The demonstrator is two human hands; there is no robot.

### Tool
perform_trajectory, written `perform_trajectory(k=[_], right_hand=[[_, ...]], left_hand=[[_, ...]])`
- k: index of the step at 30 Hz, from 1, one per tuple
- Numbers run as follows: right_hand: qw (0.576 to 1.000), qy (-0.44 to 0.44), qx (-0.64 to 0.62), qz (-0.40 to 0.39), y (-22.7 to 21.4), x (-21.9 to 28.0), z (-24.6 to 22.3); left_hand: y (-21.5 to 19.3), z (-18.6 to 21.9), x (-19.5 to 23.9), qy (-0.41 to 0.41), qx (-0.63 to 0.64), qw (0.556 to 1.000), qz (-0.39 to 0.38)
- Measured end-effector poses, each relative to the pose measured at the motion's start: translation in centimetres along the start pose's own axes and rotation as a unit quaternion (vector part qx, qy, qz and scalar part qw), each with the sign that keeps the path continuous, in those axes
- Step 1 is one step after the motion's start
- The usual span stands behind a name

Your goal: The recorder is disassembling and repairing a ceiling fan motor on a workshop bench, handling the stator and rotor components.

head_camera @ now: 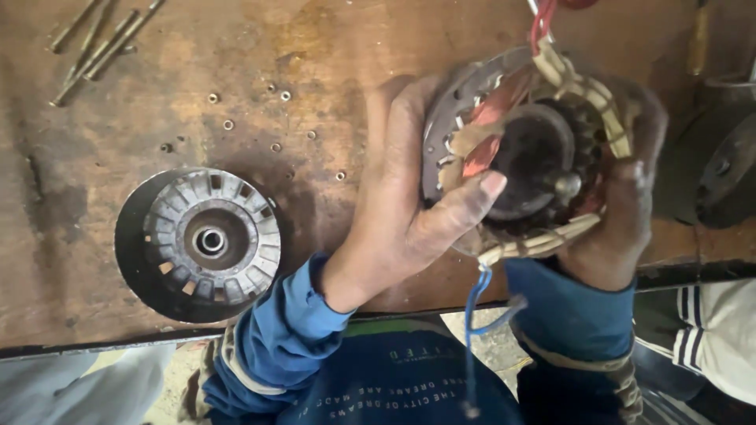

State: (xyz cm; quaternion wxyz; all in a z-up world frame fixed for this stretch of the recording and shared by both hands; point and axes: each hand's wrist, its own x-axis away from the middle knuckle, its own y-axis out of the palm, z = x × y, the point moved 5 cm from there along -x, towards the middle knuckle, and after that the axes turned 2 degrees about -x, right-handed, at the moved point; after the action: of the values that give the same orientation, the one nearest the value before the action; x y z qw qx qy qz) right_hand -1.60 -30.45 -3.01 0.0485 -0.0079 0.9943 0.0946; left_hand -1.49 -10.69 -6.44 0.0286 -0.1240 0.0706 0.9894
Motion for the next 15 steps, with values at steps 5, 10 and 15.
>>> perform_trajectory(k=[5,10,15], right_hand=[[0.997,-0.001,0.046,-0.059,0.0,-0.8,-2.3],[0.828,-0.137,0.523,-0.15,0.6,-1.9,-4.0],[0.74,-0.211,0.611,-0.187,2.5,-1.3,-3.7]], left_hand=[[1.1,-2.9,0.3,0.012,0.039,0.999,-0.017],[2.8,-8.7,1.1,-0.059,0.179,0.982,-0.035],[3.0,-10.2,-0.3,-0.046,0.118,0.991,-0.036]])
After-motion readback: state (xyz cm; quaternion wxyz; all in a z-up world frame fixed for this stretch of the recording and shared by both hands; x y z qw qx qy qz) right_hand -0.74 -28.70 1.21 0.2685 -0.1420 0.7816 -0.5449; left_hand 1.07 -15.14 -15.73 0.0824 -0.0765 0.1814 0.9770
